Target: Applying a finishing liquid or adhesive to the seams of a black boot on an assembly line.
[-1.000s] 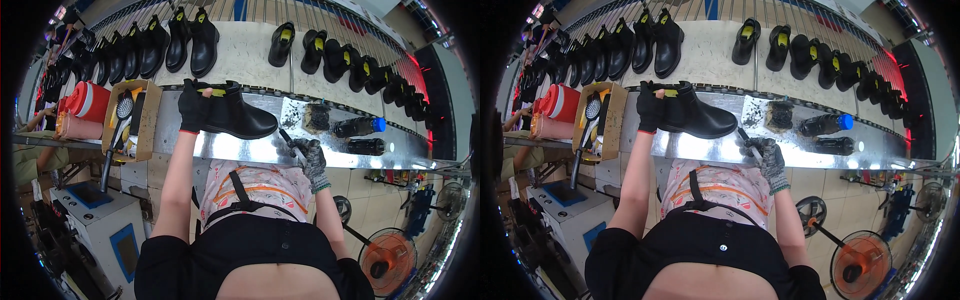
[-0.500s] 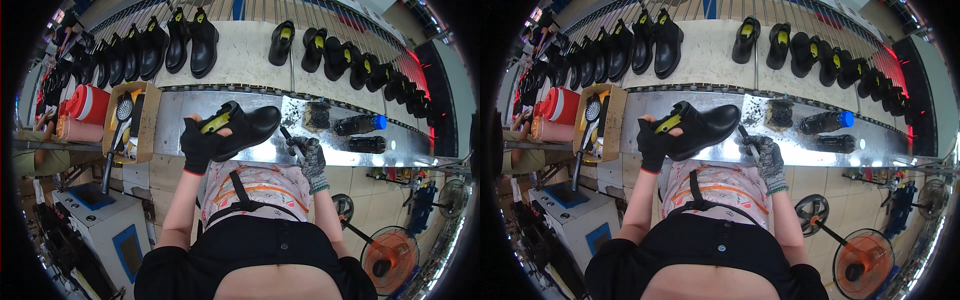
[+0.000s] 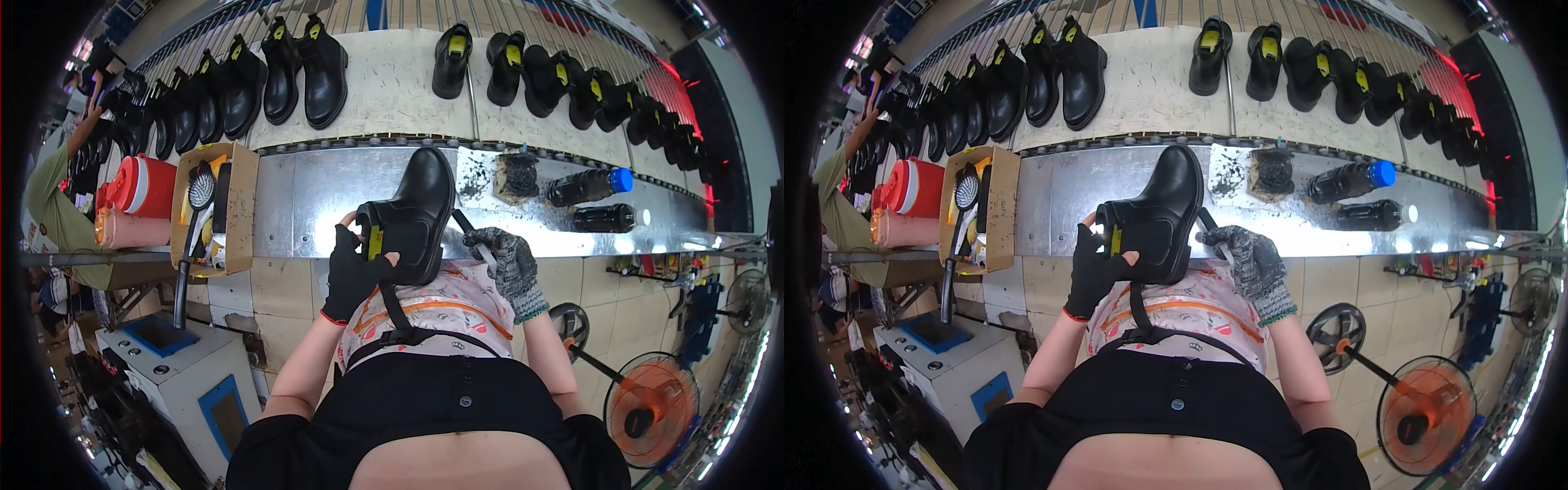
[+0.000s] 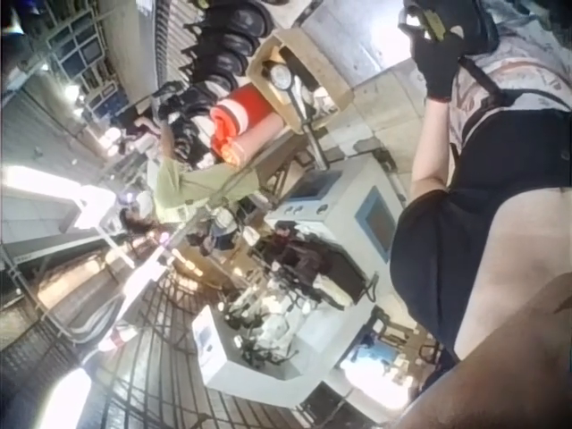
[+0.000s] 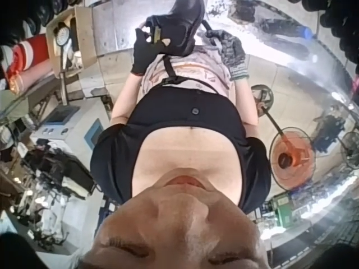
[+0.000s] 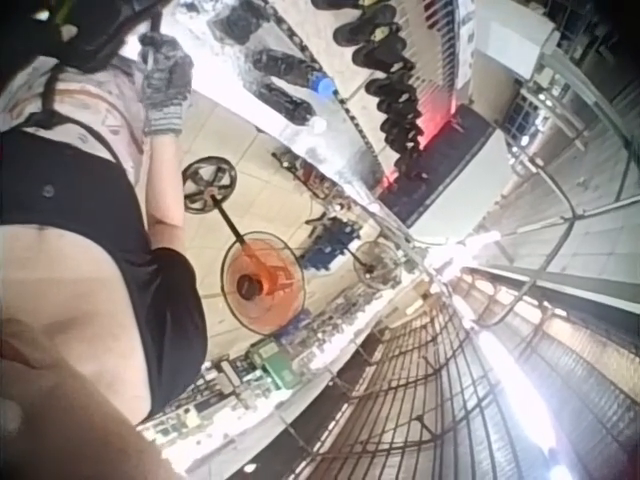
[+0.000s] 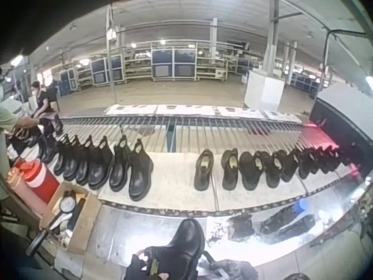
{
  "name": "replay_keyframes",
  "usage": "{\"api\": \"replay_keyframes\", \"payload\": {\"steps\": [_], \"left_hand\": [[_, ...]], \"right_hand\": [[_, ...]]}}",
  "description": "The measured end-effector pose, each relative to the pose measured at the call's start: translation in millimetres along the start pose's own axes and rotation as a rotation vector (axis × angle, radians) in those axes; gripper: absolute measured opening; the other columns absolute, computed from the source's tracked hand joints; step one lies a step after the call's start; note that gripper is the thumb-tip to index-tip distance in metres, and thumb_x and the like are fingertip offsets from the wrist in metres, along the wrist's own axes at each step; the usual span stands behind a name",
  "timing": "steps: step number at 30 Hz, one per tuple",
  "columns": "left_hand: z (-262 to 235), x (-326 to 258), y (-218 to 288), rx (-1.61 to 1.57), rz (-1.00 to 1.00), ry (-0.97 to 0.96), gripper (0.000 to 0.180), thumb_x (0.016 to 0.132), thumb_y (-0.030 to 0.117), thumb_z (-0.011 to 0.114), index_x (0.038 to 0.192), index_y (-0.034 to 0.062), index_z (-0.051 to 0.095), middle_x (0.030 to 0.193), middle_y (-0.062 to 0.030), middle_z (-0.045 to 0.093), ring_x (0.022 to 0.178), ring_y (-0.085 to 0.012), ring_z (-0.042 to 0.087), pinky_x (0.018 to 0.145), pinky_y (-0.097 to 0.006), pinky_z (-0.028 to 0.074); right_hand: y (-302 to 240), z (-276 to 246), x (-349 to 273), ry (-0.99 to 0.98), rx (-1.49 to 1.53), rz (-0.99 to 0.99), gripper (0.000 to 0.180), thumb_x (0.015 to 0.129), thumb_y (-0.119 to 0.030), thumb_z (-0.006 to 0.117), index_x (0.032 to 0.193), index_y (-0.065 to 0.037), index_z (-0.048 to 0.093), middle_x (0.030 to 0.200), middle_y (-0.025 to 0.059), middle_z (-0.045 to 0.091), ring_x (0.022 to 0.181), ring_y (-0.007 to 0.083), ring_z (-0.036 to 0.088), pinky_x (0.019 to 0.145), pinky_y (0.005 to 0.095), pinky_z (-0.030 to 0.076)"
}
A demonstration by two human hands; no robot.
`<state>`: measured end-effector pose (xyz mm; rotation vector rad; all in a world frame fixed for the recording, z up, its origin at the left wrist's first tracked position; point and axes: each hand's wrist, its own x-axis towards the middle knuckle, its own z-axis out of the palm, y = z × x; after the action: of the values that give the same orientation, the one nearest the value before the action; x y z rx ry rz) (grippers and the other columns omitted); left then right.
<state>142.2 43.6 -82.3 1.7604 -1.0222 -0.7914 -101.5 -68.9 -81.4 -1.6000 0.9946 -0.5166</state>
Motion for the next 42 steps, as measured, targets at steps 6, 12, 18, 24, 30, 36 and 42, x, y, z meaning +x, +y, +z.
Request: {"api": "replay_keyframes", "payload": {"steps": [6, 12, 18, 24, 30, 36, 42], "left_hand": [[12.1, -0.6, -10.6, -0.345, -0.213, -0.178, 0.064, 0.069, 0.013, 0.076, 0.123, -0.0010, 0.046, 0.101, -0.0094, 0.062, 0.089, -0.0170, 0.061, 0.079, -0.030, 0.050], [17.2, -5.1, -5.3, -0.431, -0.384, -0.245, 0.055, 0.071, 0.009, 0.070, 0.122, 0.0000, 0.051, 0.105, -0.0074, 0.061, 0.092, -0.0153, 0.059, 0.080, -0.028, 0.047], [25.8, -4.7, 8.8, -0.436, -0.326, -0.223, 0.056, 0.072, 0.010, 0.070, 0.123, 0.0012, 0.049, 0.108, -0.0071, 0.059, 0.097, -0.0153, 0.057, 0.083, -0.029, 0.047], [36.0, -1.3, 18.2, -0.534, -0.281, -0.224, 0.054, 0.075, 0.008, 0.068, 0.125, 0.0019, 0.047, 0.109, -0.0066, 0.059, 0.099, -0.0159, 0.056, 0.085, -0.029, 0.047], [46.3, 4.9, 16.3, -0.753, -0.407, -0.182, 0.049, 0.078, 0.007, 0.065, 0.123, 0.0010, 0.047, 0.110, -0.0083, 0.059, 0.098, -0.0177, 0.059, 0.086, -0.030, 0.049], [45.3, 11.3, 37.6, -0.933, -0.531, -0.168, 0.043, 0.079, 0.011, 0.066, 0.118, -0.0001, 0.051, 0.106, -0.0090, 0.060, 0.091, -0.0182, 0.061, 0.081, -0.029, 0.052], [40.9, 18.1, 43.1, -0.987, -0.573, -0.126, 0.035, 0.086, 0.017, 0.059, 0.117, 0.0010, 0.051, 0.099, -0.0109, 0.063, 0.080, -0.0217, 0.067, 0.069, -0.029, 0.057]], "right_hand": [[0.5, -4.1, -14.2, -0.033, -0.381, -0.156, 0.024, 0.082, -0.003, 0.052, 0.102, -0.002, 0.066, 0.094, 0.0120, 0.069, 0.086, 0.0211, 0.066, 0.079, 0.0295, 0.051], [10.1, -4.4, -25.5, -0.005, -0.369, -0.172, 0.022, 0.079, -0.006, 0.060, 0.099, -0.005, 0.067, 0.095, 0.0118, 0.068, 0.085, 0.0236, 0.066, 0.079, 0.0319, 0.051], [-4.1, -11.9, -27.1, -0.044, -0.306, -0.142, 0.020, 0.081, -0.011, 0.057, 0.096, -0.005, 0.068, 0.094, 0.0110, 0.068, 0.086, 0.0258, 0.066, 0.078, 0.0333, 0.050], [-15.8, -31.1, -45.2, -0.144, -0.323, -0.034, 0.027, 0.087, -0.020, 0.045, 0.096, -0.009, 0.069, 0.094, 0.0092, 0.068, 0.085, 0.0260, 0.065, 0.077, 0.0341, 0.050], [-26.8, -39.8, -70.9, -0.112, -0.256, -0.077, 0.025, 0.084, -0.017, 0.048, 0.098, -0.010, 0.068, 0.093, 0.0104, 0.068, 0.085, 0.0265, 0.065, 0.077, 0.0342, 0.051], [-29.5, -38.4, -80.8, -0.003, -0.319, -0.307, 0.044, 0.092, -0.039, 0.038, 0.098, -0.006, 0.066, 0.094, 0.0099, 0.068, 0.085, 0.0297, 0.065, 0.075, 0.0355, 0.052], [-34.9, -34.2, -81.4, 0.037, -0.198, -0.306, 0.025, 0.085, -0.024, 0.056, 0.096, -0.004, 0.067, 0.091, 0.0115, 0.068, 0.086, 0.0286, 0.065, 0.077, 0.0353, 0.051]]}}
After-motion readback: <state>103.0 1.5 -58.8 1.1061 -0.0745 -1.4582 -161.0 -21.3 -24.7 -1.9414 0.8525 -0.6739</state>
